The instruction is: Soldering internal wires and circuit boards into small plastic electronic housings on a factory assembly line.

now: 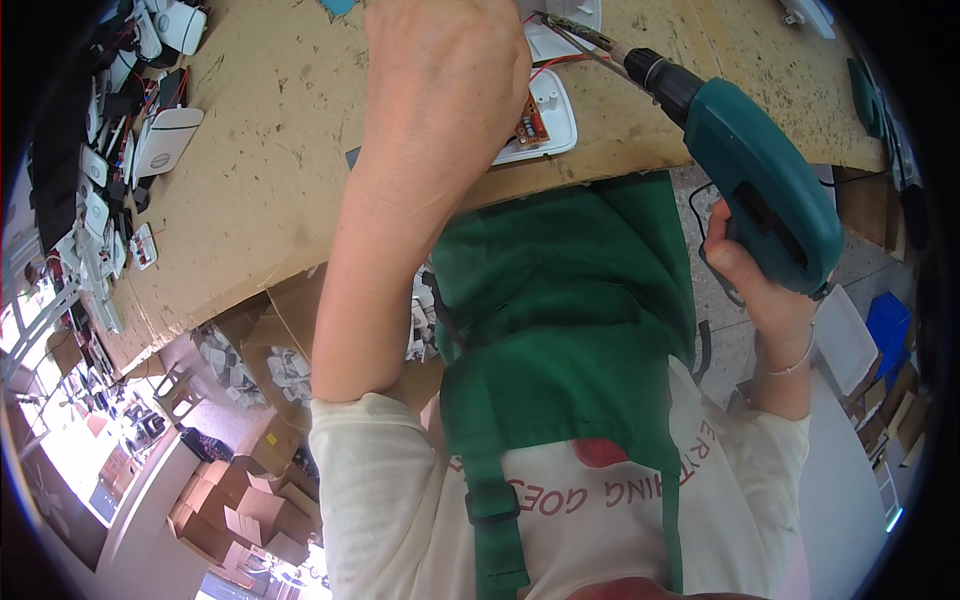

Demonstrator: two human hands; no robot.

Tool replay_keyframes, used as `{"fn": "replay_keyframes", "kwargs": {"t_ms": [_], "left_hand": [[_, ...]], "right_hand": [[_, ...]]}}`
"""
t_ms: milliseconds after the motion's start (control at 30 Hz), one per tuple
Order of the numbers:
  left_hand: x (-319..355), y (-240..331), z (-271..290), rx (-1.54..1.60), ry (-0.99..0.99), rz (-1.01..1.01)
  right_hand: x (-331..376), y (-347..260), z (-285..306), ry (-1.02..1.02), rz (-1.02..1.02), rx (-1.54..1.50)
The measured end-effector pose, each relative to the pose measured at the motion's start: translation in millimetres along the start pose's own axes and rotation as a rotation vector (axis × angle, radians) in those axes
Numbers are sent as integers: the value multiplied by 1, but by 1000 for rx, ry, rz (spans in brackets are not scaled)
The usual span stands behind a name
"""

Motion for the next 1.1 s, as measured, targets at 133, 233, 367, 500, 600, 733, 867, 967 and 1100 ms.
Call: {"fn": "replay_keyframes", "kwargs": {"t_ms": [133,233,367,500,600,733,867,967,1100], "left_hand": [[-2,2,1,35,-8,8],[-2,1,0,15,-10,11],[-2,2,-2,22,-16,17],[-2,0,0,32,-7,17],[-2,-1,0,21,-18,6],[-2,0,-2,6,1,3],[-2,-1,-1,-18,20,-4],[-3,0,-4,12,-2,-6],[-2,0,-1,21,-8,25]], "right_hand": [[-2,-5,1,-2,16,66],[-3,-8,0,-33,55,156],[-2,-8,-2,-24,53,145],[0,-4,-2,-103,24,130],[0,-8,-5,-56,-13,61],[-1,-4,-3,-18,36,81],[-4,-8,-5,-33,43,70],[-4,-6,-4,-32,27,57],[-4,-8,-4,-30,46,57]]}}
Point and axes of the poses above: each hand's wrist, its own x-axis away from the middle knuckle, its own z-axis out of the back of the hand, y = z × x, the point moved 6 cm from there along -x, towards the middle knuckle, and after that the axes turned 9 degrees about -x, right-handed, at the moved point
